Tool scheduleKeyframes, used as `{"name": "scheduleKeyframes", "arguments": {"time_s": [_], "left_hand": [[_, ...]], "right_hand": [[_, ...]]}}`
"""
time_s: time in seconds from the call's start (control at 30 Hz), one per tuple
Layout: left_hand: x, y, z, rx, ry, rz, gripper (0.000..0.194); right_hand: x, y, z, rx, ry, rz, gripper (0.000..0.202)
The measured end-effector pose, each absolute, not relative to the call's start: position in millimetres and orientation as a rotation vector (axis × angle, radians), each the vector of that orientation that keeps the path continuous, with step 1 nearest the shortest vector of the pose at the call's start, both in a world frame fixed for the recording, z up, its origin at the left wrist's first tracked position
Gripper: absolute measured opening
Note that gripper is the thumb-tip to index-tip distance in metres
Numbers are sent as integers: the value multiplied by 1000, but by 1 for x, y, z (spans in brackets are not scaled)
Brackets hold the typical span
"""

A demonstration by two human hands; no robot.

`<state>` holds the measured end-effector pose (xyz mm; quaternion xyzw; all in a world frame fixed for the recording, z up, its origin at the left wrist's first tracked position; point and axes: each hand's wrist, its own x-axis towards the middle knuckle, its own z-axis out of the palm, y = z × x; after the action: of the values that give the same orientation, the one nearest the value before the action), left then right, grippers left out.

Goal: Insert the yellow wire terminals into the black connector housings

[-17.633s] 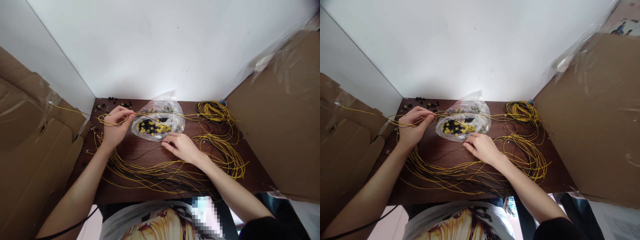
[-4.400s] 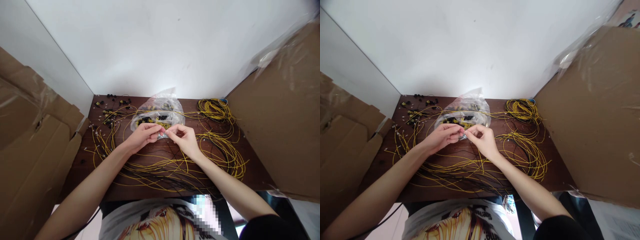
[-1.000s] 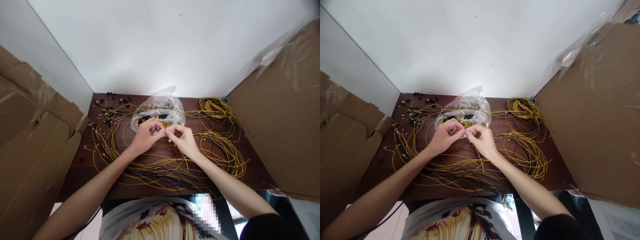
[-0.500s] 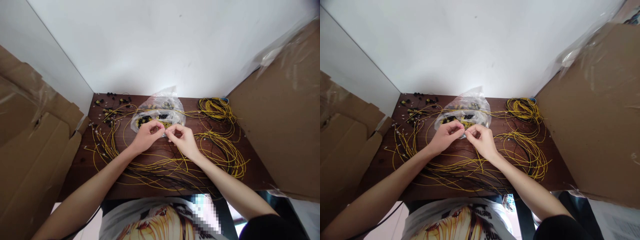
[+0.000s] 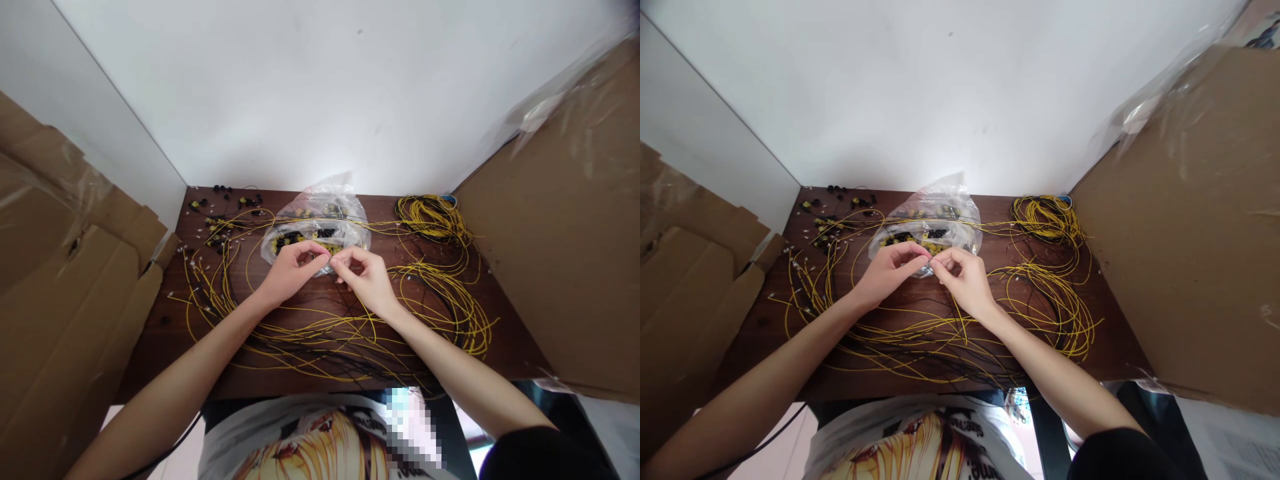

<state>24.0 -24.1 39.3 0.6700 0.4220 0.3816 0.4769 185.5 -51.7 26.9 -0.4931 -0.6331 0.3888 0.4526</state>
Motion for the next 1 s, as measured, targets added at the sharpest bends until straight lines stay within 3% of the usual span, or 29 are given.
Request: {"name": "scheduleKeyframes", "arguments": {"time_s": [0.67,1.0], "left_hand": [[23,-27,33,1968,1024,1097,11],[4,-11,39,2080,1211,1136,17]], "right_hand": [[185,-49,26,-1189,-1410,1162,28],[188,-47,26,-1174,-1379,1155,25]]}}
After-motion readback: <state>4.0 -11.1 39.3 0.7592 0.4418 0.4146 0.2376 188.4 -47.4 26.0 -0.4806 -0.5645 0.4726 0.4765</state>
